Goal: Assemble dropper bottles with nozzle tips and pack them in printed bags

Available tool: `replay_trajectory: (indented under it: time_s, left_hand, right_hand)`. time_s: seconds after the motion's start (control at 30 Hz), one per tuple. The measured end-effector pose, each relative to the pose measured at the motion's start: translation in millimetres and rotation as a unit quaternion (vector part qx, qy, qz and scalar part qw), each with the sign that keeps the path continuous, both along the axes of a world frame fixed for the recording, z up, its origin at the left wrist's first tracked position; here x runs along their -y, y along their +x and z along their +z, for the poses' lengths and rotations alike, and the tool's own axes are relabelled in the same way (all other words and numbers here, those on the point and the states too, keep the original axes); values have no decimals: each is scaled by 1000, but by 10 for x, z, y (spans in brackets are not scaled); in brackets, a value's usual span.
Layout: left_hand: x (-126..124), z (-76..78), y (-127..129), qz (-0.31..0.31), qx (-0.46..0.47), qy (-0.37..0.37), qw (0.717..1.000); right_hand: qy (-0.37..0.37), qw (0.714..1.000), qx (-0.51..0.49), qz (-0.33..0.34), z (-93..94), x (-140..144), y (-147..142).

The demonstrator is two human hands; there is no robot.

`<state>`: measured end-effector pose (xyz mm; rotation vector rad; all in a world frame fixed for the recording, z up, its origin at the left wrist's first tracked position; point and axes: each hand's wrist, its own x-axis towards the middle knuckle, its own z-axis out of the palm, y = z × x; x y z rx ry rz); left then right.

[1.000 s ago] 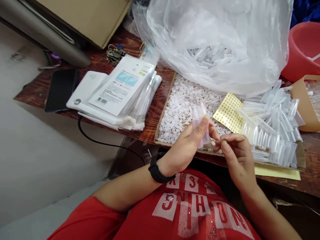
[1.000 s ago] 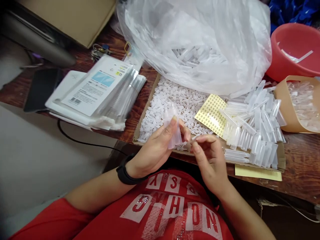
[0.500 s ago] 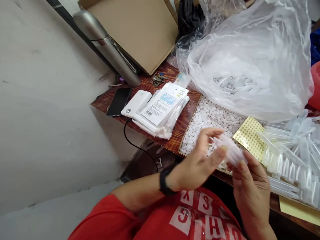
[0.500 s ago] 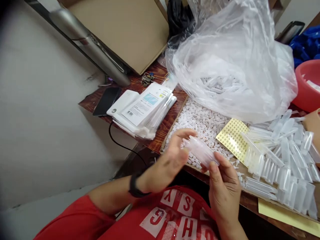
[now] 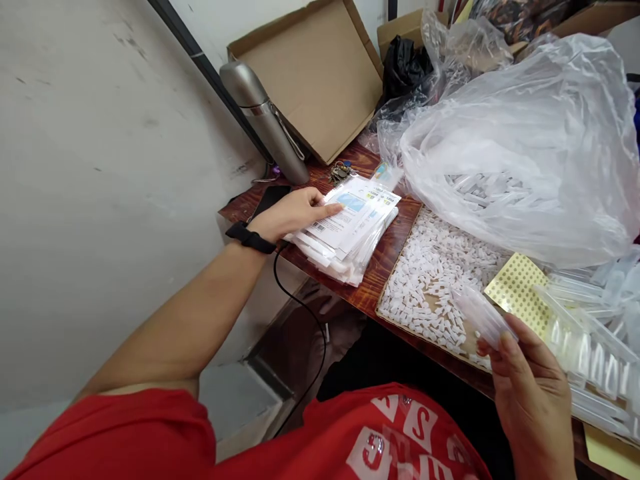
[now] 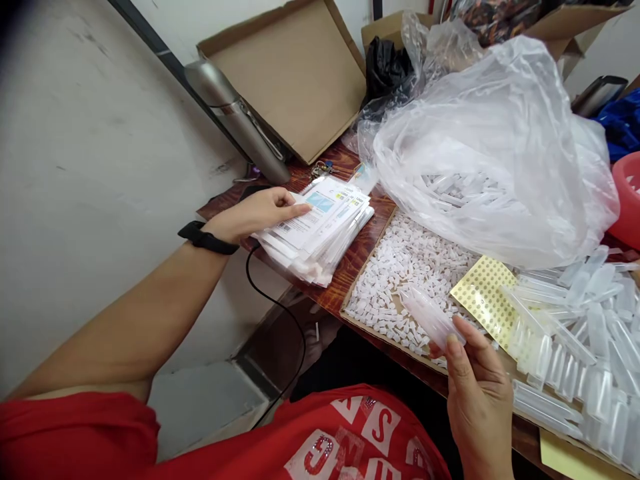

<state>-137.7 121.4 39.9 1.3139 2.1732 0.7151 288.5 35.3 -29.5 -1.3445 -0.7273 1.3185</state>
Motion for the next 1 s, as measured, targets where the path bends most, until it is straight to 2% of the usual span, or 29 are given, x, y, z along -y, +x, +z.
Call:
replay_trajectory:
  time_s: [0.2, 0.37, 0.5, 0.6, 0.67, 0.73, 0.8, 1.0]
  left_hand:
    - [47, -5, 9, 25, 175, 83, 981]
    - [82, 6, 76, 19, 251, 155, 955]
    - [246, 263, 289, 15, 301, 213, 930]
    - [432, 480, 625, -35, 382, 194, 903]
    - [507, 535, 873, -69, 450, 177, 872]
    - [504, 492, 1066, -87, 488, 183, 849]
    - [426, 380, 1166, -87, 502, 194, 838]
    - [106, 48, 1088, -59, 541, 175, 821]
  right_hand:
    - [8, 1000, 10, 11, -12, -3, 15]
    - [12, 999, 32, 26, -61, 12, 40]
    - [7, 999, 32, 30, -36, 13, 80]
    - [8, 1000, 8, 10, 11, 3, 97]
    - [15, 1000, 6, 3, 32, -5, 106]
    - [23, 1000, 6, 2, 39, -8, 119]
    - [27, 1000, 2, -5, 35, -6, 138]
    - [38, 999, 1, -16, 25, -14, 166]
